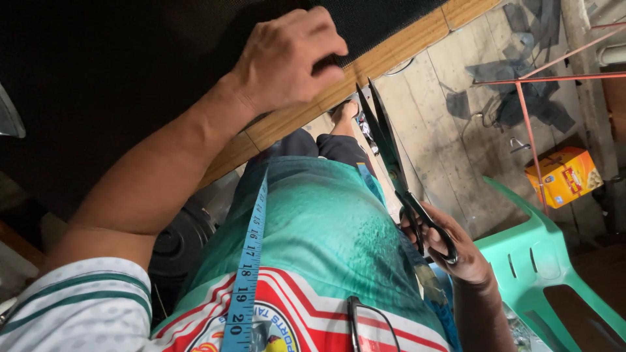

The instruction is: Measuring, positioning, and cutting a large piece of black mesh fabric on a wooden table using tailor scissors.

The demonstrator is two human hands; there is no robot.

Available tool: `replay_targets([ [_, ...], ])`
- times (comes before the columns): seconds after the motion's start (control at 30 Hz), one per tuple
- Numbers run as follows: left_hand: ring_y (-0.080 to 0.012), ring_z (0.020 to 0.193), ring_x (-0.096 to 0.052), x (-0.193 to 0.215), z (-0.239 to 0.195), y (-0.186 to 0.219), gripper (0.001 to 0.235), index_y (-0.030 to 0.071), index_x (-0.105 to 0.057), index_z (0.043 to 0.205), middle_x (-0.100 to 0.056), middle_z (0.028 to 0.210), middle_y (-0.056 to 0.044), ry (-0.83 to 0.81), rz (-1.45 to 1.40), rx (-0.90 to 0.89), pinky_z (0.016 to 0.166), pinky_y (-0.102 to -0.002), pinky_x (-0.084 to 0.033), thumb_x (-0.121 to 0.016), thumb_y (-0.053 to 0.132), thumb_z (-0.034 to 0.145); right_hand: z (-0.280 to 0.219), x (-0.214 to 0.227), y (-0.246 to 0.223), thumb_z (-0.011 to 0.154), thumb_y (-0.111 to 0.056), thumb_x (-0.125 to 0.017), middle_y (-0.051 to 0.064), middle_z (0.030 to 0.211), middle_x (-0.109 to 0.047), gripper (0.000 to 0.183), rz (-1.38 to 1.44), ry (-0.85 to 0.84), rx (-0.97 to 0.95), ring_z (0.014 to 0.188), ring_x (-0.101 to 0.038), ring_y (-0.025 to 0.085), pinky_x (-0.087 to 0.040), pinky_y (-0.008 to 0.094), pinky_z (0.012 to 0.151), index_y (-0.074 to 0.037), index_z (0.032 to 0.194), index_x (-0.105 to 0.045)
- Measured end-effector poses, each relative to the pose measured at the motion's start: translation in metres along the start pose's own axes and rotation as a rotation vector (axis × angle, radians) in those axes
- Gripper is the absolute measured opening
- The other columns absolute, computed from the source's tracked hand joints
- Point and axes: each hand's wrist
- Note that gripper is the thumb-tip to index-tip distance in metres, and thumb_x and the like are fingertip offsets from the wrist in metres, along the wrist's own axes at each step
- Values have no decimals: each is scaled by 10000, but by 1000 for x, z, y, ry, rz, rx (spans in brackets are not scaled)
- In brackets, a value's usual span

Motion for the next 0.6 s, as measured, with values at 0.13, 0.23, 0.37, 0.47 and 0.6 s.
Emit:
replay_targets([
  [0.13,-184,719,-516,-3,3,5,194,135,-635,826,-518,914,-11,39,261,-129,451,-302,-437,-756,188,968,0,-1,1,974,-499,-624,41,898,-534,505,10,-15,4,762,-466,119,-361,250,643,-18,1127,-615],
  [0.23,-231,722,-579,-6,4,3,132,108,-628,814,-553,884,-39,81,58,-56,481,-364,-411,-693,91,928,-2,0,3,969,-512,-627,48,916,-536,532,12,-15,-14,770,-466,120,-368,249,665,-11,1146,-607],
  [0.37,-252,742,-616,1,10,-6,138,72,-667,858,-633,841,-59,59,-198,0,620,-390,-452,-720,20,974,-1,-3,-2,984,-514,-618,34,942,-543,514,11,-37,5,753,-463,106,-375,236,650,-25,1143,-603],
  [0.47,-160,652,-546,7,15,-5,110,26,-705,884,-627,772,-45,56,-330,86,599,-328,-427,-702,-5,989,-4,-5,-8,987,-483,-621,53,946,-537,490,44,-20,-3,768,-465,119,-367,246,653,-15,1128,-591],
  [0.6,-148,660,-550,13,22,1,122,-16,-702,907,-653,796,-69,81,-385,69,576,-288,-420,-672,-14,1026,-6,-7,-23,977,-493,-611,39,885,-537,522,8,13,-26,749,-461,113,-351,241,630,1,1146,-598],
])
Point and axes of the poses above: each hand's wrist, its own z-axis towards the middle knuckle, its own x-axis out of the back of the hand, y = z × x
